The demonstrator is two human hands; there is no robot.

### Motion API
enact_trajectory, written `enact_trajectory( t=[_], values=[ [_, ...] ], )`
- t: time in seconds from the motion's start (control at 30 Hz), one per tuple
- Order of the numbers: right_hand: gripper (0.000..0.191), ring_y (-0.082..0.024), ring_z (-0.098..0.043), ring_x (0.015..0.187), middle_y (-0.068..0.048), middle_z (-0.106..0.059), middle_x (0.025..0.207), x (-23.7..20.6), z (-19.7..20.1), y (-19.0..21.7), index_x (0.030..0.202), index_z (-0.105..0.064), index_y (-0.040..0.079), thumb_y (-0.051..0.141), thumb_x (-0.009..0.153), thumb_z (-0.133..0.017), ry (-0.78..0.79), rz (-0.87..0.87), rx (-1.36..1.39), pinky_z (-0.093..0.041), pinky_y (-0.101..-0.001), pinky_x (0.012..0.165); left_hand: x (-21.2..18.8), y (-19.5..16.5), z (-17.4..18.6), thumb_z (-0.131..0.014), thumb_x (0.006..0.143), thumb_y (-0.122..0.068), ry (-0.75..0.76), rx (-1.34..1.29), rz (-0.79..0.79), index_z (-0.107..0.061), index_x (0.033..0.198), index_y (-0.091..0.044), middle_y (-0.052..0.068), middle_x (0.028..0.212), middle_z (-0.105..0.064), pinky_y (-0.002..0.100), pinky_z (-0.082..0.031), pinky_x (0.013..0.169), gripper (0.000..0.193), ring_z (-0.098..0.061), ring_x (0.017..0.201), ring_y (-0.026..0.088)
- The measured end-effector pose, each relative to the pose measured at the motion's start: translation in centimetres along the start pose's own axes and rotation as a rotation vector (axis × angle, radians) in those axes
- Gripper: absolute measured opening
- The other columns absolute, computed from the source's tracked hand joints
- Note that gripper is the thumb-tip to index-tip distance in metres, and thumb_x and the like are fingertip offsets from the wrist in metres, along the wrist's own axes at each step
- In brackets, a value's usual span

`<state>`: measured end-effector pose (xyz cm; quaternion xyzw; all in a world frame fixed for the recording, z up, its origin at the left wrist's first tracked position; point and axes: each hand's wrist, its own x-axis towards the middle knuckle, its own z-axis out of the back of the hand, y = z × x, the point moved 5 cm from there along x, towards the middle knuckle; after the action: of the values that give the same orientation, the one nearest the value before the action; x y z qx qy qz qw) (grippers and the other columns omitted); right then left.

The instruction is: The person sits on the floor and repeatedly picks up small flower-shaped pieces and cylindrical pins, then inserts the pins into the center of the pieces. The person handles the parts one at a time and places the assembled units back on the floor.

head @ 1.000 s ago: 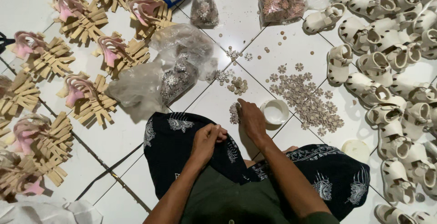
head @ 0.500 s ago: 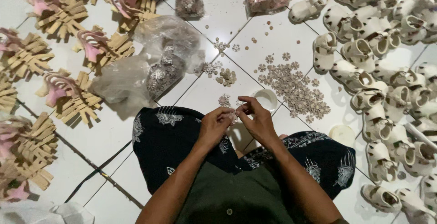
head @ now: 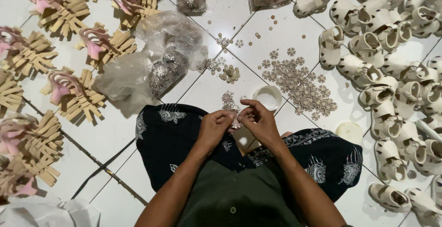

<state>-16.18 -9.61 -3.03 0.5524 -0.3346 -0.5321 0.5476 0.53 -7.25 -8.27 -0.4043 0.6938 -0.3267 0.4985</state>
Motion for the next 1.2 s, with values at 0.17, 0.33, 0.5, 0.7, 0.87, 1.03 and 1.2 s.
enact_trajectory(
  t=[0.17, 0.33, 0.5, 0.7, 0.87, 1.03, 1.2],
  values=[
    [0.045, -0.012, -0.069, 0.085, -0.005, -0.071, 0.093, -0.5, 0.1, 0.7, 0.134, -0.058, 0.0, 0.004, 0.091, -0.072, -0.054, 0.156, -0.066, -0.058, -0.0266, 0.075, 0.1, 1.4, 0.7, -0.056, 0.105, -0.038, -0.066, -0.081, 0.105, -0.074, 0.109, 0.008, 0.013, 0.086, -0.075, 0.029, -0.063, 0.07, 0.05, -0.074, 0.074, 0.016],
    [0.046, -0.014, -0.07, 0.091, -0.006, -0.07, 0.096, -0.1, 1.2, 0.5, 0.135, -0.055, -0.001, 0.004, 0.092, -0.071, -0.124, 0.144, -0.025, -0.061, -0.0291, 0.083, 0.7, 0.0, 1.0, -0.058, 0.101, -0.038, -0.129, 0.086, 0.029, -0.073, 0.118, -0.001, 0.009, 0.094, -0.076, 0.026, -0.06, 0.07, 0.043, -0.073, 0.079, 0.015],
    [0.045, -0.016, -0.071, 0.093, -0.008, -0.07, 0.099, 0.2, 1.6, 0.3, 0.135, -0.055, -0.002, 0.006, 0.093, -0.07, -0.102, 0.139, -0.072, -0.063, -0.0305, 0.086, -0.1, -3.3, 0.3, -0.063, 0.1, -0.024, -0.148, 0.483, -0.35, -0.068, 0.126, -0.001, 0.011, 0.116, -0.07, 0.026, -0.056, 0.071, 0.034, -0.07, 0.093, 0.017],
    [0.039, -0.027, -0.067, 0.112, -0.014, -0.069, 0.119, -0.2, 3.8, -2.3, 0.131, -0.065, 0.007, 0.02, 0.094, -0.07, -0.149, 0.132, -0.457, -0.059, -0.0394, 0.096, 0.1, -0.8, -1.0, -0.068, 0.096, -0.012, 0.015, 0.221, -0.074, -0.073, 0.118, 0.004, 0.01, 0.093, -0.078, 0.026, -0.057, 0.067, 0.028, -0.076, 0.081, 0.016],
    [0.056, -0.044, -0.028, 0.149, -0.025, -0.034, 0.161, 1.2, 7.2, -5.0, 0.131, -0.07, 0.015, 0.053, 0.091, -0.065, -0.172, 0.273, -1.214, -0.033, -0.06, 0.117, -0.5, 0.2, 1.0, -0.065, 0.095, -0.01, -0.082, 0.044, 0.084, -0.068, 0.111, 0.006, 0.013, 0.093, -0.079, 0.024, -0.058, 0.069, 0.022, -0.078, 0.083, 0.016],
    [0.071, -0.046, -0.003, 0.155, -0.02, -0.01, 0.169, 2.2, 6.7, -7.7, 0.132, -0.07, 0.021, 0.074, 0.092, -0.046, -0.06, 0.079, -1.285, -0.013, -0.0618, 0.122, -0.9, 0.3, 1.7, -0.065, 0.096, -0.01, -0.086, 0.091, 0.075, -0.07, 0.113, 0.005, 0.015, 0.094, -0.079, 0.025, -0.058, 0.071, 0.023, -0.077, 0.086, 0.018],
    [0.074, -0.043, 0.004, 0.155, -0.017, -0.005, 0.17, 2.6, 6.5, -7.7, 0.128, -0.072, 0.022, 0.077, 0.09, -0.043, -0.025, 0.055, -1.256, -0.008, -0.063, 0.122, -1.1, 0.3, 2.0, -0.063, 0.097, -0.01, -0.103, 0.07, 0.065, -0.07, 0.113, 0.006, 0.013, 0.095, -0.079, 0.027, -0.059, 0.075, 0.023, -0.077, 0.087, 0.018]
  ],
)
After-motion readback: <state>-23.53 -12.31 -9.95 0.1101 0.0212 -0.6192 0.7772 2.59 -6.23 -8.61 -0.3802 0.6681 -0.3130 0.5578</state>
